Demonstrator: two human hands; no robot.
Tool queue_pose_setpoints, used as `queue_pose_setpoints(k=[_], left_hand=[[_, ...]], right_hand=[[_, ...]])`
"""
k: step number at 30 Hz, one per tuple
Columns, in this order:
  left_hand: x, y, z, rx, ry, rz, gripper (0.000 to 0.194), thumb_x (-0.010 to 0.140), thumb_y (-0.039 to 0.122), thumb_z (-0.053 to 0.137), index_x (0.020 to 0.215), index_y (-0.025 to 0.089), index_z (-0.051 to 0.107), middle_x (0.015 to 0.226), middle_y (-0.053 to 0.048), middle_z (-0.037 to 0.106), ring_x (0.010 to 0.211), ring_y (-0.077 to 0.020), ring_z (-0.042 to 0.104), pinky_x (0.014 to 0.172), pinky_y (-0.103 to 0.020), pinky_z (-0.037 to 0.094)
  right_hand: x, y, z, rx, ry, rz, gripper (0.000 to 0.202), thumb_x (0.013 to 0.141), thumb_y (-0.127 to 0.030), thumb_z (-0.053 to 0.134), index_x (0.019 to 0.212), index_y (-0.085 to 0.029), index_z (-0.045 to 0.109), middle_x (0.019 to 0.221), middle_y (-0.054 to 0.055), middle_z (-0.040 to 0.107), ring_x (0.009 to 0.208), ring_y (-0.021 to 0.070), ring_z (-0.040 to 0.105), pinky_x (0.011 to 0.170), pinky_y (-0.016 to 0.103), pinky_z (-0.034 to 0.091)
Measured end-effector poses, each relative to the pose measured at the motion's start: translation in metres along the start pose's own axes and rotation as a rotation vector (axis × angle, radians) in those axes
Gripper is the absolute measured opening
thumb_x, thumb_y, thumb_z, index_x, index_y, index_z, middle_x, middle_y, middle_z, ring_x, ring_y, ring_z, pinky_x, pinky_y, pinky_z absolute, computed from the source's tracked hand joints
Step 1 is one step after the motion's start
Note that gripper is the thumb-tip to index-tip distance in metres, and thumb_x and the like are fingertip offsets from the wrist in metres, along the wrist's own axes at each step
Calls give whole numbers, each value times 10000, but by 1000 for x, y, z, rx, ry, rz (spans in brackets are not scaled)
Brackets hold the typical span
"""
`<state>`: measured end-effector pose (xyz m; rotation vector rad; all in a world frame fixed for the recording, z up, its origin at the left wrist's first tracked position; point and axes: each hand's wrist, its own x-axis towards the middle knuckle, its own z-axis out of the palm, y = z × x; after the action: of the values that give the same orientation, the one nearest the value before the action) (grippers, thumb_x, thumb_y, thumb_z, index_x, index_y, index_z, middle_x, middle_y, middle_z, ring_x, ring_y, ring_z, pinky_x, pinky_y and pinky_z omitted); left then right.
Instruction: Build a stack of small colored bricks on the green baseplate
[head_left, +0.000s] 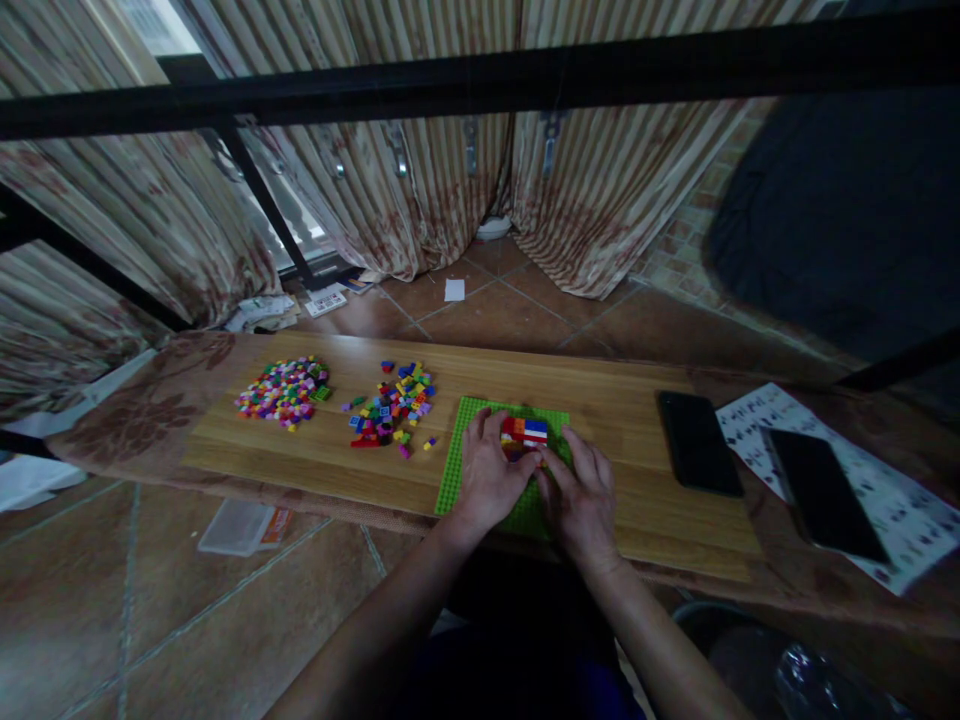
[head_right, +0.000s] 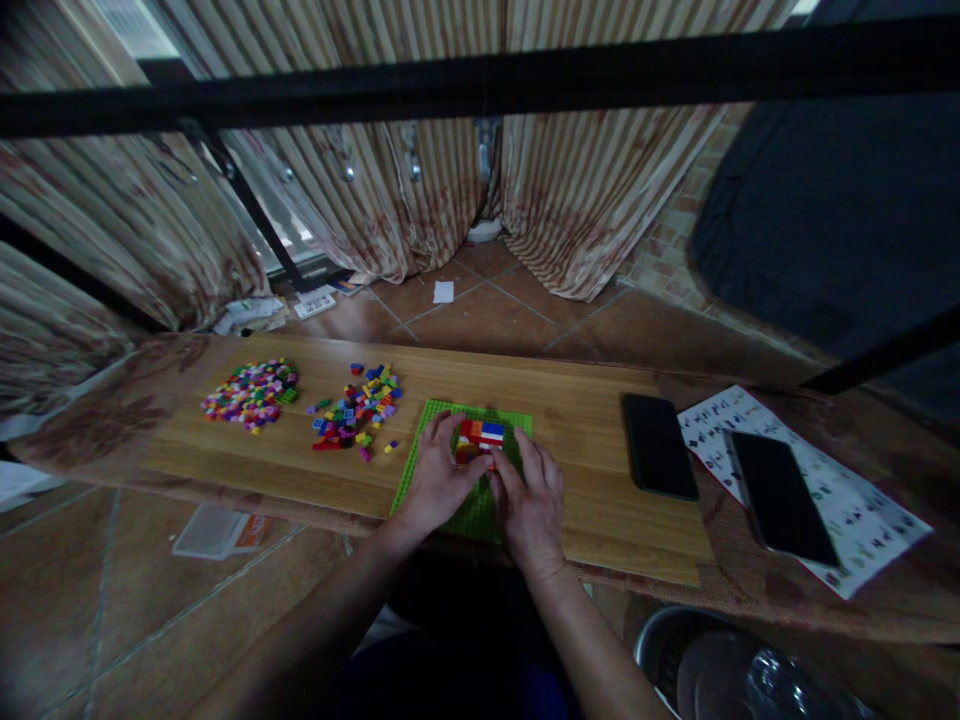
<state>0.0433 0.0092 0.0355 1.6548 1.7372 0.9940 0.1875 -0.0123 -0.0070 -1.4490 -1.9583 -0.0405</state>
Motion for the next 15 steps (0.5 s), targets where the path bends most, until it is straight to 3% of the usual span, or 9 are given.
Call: queue_pose_setpoints(k=[7, 15], left_hand=[[2, -6, 2, -73, -25, 24, 563, 710, 299, 702, 1230, 200, 509, 1212, -90, 548, 1167, -262, 473, 1023, -416, 353], [10, -3, 2, -138, -28, -26, 589, 640, 276, 752, 1189, 203, 551, 1202, -91, 573, 1162, -272, 494, 1015, -406, 354]], right_hand=[[-4, 3, 5, 39, 45, 4, 339, 877, -309, 556, 1209, -251, 588, 1388, 99, 466, 1222, 271, 449, 981, 462, 390], [-7, 1, -4, 219, 35, 154, 375, 879, -378, 540, 1220, -226, 569, 1223, 111, 575, 1133, 261, 512, 932, 480, 442]])
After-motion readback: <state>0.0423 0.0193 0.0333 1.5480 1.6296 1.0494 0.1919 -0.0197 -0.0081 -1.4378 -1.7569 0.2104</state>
